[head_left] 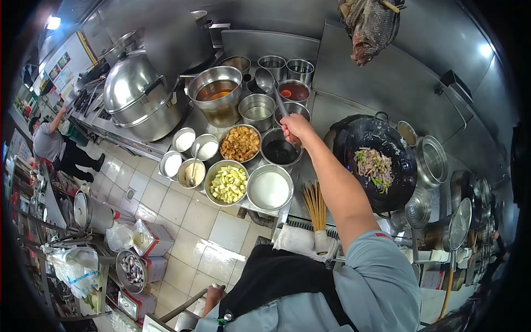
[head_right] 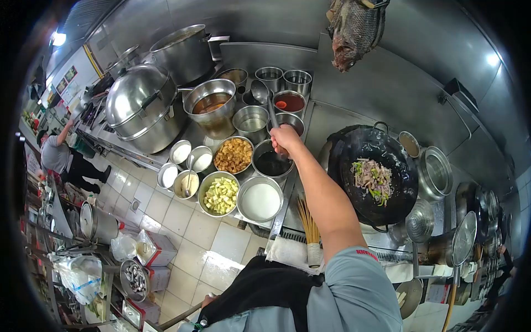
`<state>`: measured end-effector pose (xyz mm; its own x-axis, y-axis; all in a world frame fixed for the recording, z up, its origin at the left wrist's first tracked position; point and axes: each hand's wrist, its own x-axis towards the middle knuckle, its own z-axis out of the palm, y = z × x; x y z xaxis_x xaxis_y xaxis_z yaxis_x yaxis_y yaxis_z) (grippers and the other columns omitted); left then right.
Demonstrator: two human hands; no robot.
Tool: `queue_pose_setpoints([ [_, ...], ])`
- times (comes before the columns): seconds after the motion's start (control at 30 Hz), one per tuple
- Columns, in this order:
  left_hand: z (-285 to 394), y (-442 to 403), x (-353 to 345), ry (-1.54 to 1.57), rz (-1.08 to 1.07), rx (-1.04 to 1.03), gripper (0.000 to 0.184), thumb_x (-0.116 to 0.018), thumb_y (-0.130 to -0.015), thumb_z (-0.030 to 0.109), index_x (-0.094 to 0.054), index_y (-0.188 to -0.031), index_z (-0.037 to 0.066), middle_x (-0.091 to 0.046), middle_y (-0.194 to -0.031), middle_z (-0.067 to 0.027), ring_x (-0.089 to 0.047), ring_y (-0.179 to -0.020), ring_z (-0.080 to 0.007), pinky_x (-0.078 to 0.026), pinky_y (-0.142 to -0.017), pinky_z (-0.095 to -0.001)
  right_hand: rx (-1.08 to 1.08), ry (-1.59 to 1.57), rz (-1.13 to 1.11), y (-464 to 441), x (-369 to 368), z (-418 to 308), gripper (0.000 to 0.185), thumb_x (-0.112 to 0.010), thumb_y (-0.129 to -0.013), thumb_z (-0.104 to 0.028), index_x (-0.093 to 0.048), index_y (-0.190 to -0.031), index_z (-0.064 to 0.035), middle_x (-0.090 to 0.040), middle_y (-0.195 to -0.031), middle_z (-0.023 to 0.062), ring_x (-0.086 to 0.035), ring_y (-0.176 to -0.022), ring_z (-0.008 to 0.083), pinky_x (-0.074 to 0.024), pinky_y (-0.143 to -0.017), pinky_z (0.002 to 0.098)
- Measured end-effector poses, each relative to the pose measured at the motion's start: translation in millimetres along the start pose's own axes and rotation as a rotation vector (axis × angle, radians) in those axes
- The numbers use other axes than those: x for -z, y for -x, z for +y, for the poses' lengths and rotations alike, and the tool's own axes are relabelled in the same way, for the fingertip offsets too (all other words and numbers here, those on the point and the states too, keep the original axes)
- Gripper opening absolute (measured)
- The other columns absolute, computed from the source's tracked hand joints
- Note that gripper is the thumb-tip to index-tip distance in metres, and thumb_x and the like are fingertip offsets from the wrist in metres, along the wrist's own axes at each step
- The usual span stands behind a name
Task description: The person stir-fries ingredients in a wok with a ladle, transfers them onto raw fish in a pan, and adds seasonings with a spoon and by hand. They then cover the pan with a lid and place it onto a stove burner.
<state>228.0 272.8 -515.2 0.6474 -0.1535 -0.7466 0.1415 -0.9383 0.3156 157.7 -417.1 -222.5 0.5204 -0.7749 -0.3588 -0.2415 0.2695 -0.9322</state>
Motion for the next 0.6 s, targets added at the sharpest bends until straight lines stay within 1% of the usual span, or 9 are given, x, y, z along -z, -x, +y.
queue_pose_setpoints([
  [0.07,5,10,11,0.019,-0.053,0.003,0.066,-0.082,-0.077,0.037,-0.06,-0.109,-0.017,-0.072,-0.101,-0.0306,-0.073,-0.095,-0.0374,-0.057,-0.079,-0.0462,-0.059,-0.26,-0.093,-3,1,0,0.018,-0.056,-0.093,-0.016,-0.052,-0.078,-0.0073,-0.052,-0.061,0.0004,-0.049,-0.045,0.0109,-0.0409,-0.039,0.0262],
  [0.1,8,7,12,-0.005,-0.023,-0.002,0.067,-0.082,-0.077,0.037,-0.06,-0.11,-0.017,-0.071,-0.102,-0.0309,-0.073,-0.096,-0.0379,-0.057,-0.079,-0.0459,-0.089,-0.39,-0.141,-3,1,1,0.019,-0.057,-0.094,-0.015,-0.052,-0.078,-0.0077,-0.051,-0.061,-0.0007,-0.049,-0.046,0.0095,-0.0401,-0.038,0.0247],
  [0.17,-2,-14,6,-0.057,0.036,-0.012,0.067,-0.082,-0.077,0.038,-0.06,-0.111,-0.016,-0.071,-0.104,-0.0316,-0.072,-0.099,-0.0389,-0.057,-0.081,-0.0454,-0.143,-0.586,-0.211,-2,4,2,0.016,-0.057,-0.096,-0.015,-0.053,-0.083,-0.007,-0.052,-0.063,-0.0027,-0.048,-0.047,0.0058,-0.0393,-0.039,0.022],
  [0.3,35,-13,20,-0.037,0.039,-0.025,0.067,-0.082,-0.078,0.039,-0.06,-0.115,-0.012,-0.071,-0.108,-0.0314,-0.071,-0.103,-0.038,-0.057,-0.084,-0.044,-0.134,-0.948,-0.345,9,18,-5,0.012,-0.059,-0.098,-0.016,-0.057,-0.097,-0.0041,-0.054,-0.069,-0.0043,-0.047,-0.048,0.0007,-0.039,-0.04,0.0178],
  [0.4,39,-38,14,-0.007,0.016,-0.11,0.067,-0.083,-0.078,0.039,-0.061,-0.117,-0.01,-0.071,-0.11,-0.0301,-0.071,-0.104,-0.0378,-0.056,-0.086,-0.0437,-0.118,-1.042,-0.4,30,37,0,0.016,-0.058,-0.098,-0.014,-0.058,-0.108,-0.0017,-0.055,-0.072,-0.0038,-0.047,-0.048,0.0003,-0.0392,-0.04,0.0169],
  [0.47,31,-67,4,-0.035,-0.028,-0.161,0.068,-0.083,-0.078,0.04,-0.061,-0.118,-0.01,-0.071,-0.109,-0.0292,-0.071,-0.104,-0.0376,-0.056,-0.087,-0.0437,-0.077,-1.012,-0.414,60,56,10,0.019,-0.057,-0.099,-0.014,-0.057,-0.114,-0.003,-0.053,-0.071,-0.0039,-0.046,-0.048,0.0003,-0.0388,-0.04,0.0172],
  [0.5,28,-75,-6,0.028,-0.006,-0.123,0.064,-0.083,-0.08,0.038,-0.061,-0.117,-0.009,-0.072,-0.109,-0.0268,-0.071,-0.104,-0.0359,-0.055,-0.087,-0.0442,-0.061,-0.99,-0.409,83,69,14,0.02,-0.057,-0.099,-0.014,-0.057,-0.115,-0.0036,-0.053,-0.072,-0.0039,-0.045,-0.048,0.0003,-0.0382,-0.039,0.0173],
  [0.57,18,-106,-15,-0.17,-0.052,-0.24,0.06,-0.082,-0.081,0.035,-0.061,-0.117,-0.008,-0.072,-0.107,-0.0247,-0.07,-0.101,-0.0338,-0.055,-0.086,-0.0434,-0.053,-0.956,-0.378,136,101,31,0.022,-0.056,-0.1,-0.015,-0.056,-0.12,-0.0053,-0.052,-0.073,-0.0039,-0.042,-0.048,0.0007,-0.0353,-0.038,0.0187],
  [0.6,39,-80,-16,-0.274,-0.084,-0.303,0.059,-0.082,-0.082,0.033,-0.06,-0.117,-0.008,-0.072,-0.106,-0.0237,-0.07,-0.099,-0.0327,-0.055,-0.085,-0.0431,-0.032,-0.912,-0.338,169,119,40,0.024,-0.056,-0.1,-0.015,-0.055,-0.122,-0.0056,-0.052,-0.073,-0.0037,-0.042,-0.049,0.002,-0.0339,-0.038,0.0209],
])
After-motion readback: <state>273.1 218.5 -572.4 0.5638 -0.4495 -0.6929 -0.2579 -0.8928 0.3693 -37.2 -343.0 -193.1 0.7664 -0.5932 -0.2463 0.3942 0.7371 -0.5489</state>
